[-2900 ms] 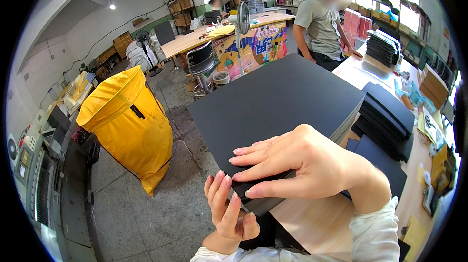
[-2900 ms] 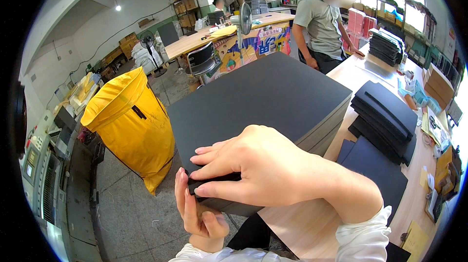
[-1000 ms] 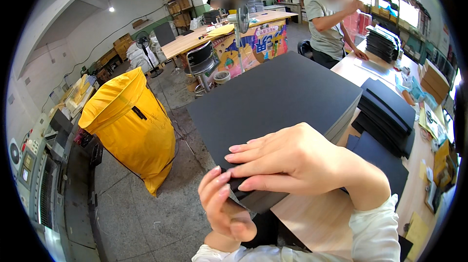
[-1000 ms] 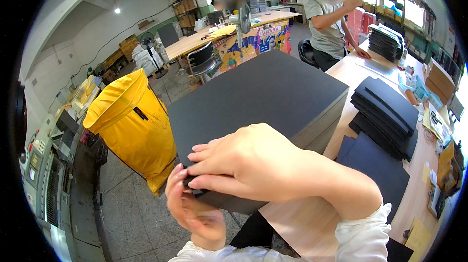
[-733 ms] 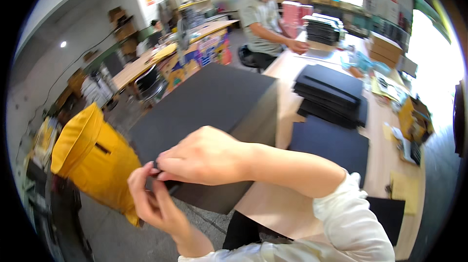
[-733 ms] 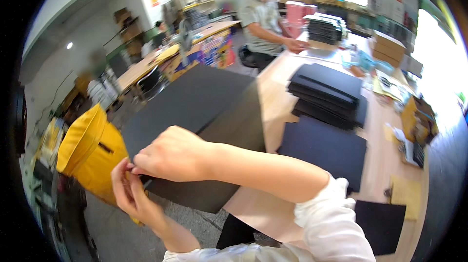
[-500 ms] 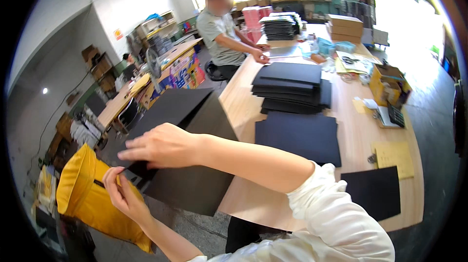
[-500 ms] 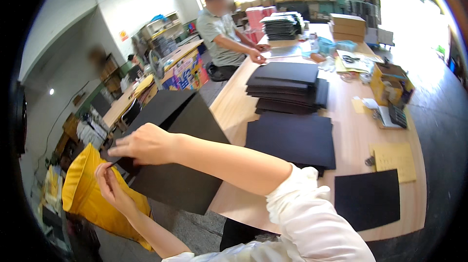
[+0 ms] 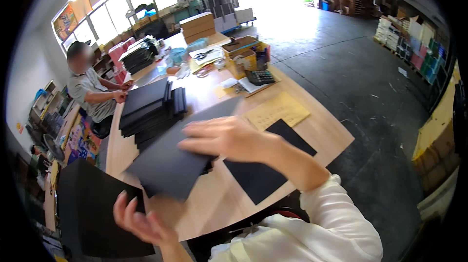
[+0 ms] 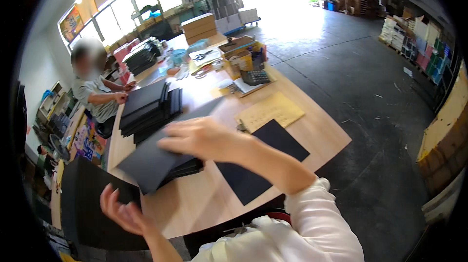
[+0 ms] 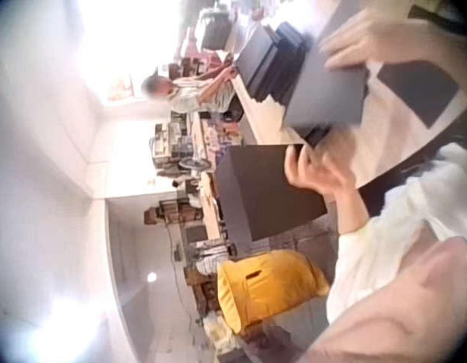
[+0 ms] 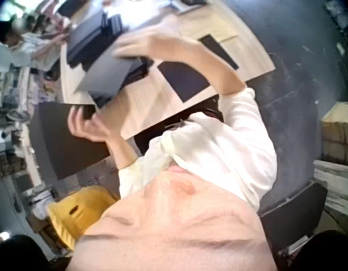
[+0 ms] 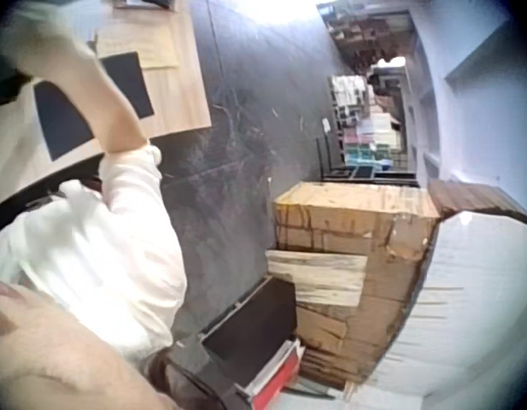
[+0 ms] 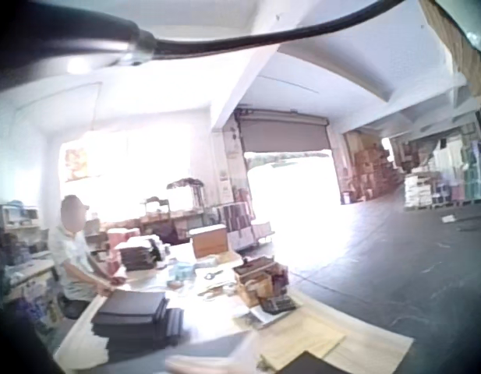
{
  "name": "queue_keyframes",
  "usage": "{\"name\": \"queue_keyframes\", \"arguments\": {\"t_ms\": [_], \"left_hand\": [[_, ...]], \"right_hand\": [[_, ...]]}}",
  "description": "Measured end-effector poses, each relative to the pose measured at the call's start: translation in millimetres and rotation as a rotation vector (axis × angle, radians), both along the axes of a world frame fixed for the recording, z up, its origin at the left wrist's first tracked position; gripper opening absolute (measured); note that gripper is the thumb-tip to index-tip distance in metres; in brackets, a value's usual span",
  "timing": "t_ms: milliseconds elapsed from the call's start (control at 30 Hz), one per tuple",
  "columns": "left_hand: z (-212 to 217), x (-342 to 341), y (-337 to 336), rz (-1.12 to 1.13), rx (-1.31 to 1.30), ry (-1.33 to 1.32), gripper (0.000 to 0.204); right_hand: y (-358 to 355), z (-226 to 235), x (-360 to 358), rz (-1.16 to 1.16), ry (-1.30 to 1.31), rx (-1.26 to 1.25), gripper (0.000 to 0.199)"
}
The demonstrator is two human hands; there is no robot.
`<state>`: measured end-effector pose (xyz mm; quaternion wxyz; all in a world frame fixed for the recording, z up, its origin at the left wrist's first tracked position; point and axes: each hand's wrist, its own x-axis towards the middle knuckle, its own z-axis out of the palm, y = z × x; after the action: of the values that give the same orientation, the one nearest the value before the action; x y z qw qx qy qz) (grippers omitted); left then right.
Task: The person repeatedly picks up a black folder from a pile on a wooden table, lifts it, and places it onto a separate stack. The action is performed one at a time in a repetitive loop throughout the clip.
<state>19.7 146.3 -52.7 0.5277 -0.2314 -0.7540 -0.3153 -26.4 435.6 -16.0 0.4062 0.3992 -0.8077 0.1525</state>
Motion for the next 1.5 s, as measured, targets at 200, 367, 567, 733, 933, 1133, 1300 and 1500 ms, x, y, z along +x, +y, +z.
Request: {"name": "queue_keyframes", "arguments": {"t_ms": [200, 367, 567, 733, 933, 1133, 1300, 1500], "left_hand": [[-59.4, -24.5, 100.4, -0.497, -0.341, -0.417, 0.026], [-142.2, -16.9, 114.2, -0.641, -0.751, -0.617, 0.026], [-160.7, -17.1, 108.5, -0.667, -0.811, -0.620, 0.027], [-165.1, -15.5, 69.1, -0.671, -0.771, -0.627, 0.027], [-103.8, 2.9, -26.5, -0.439, -0.380, -0.527, 0.021], [-24.5, 57.9, -147.3, 0.034, 0.098, 0.176, 0.022], [-6.6, 80.9, -222.3, 0.447, 0.316, 0.344, 0.016], [-8.4, 58.3, -247.1, 0.449, 0.380, 0.246, 0.018]], "right_hand": [[109.3, -63.1, 90.7, -0.622, 0.070, 0.017, 0.040], [134.7, -205.8, 117.7, -0.562, -0.493, 0.062, 0.047], [136.5, -183.4, 120.8, -0.582, -1.037, 0.132, 0.066], [100.1, -144.5, 86.3, -0.693, -1.270, 0.397, 0.067], [-41.2, -68.3, -3.8, 0.046, -0.888, 0.305, 0.041], [-222.2, -0.5, -45.3, 0.791, -0.500, 0.162, 0.021], [-361.8, 56.4, -43.1, 1.156, -0.237, 0.150, 0.026], [-441.2, 76.3, -58.6, 1.279, -0.248, 0.286, 0.033]]}}
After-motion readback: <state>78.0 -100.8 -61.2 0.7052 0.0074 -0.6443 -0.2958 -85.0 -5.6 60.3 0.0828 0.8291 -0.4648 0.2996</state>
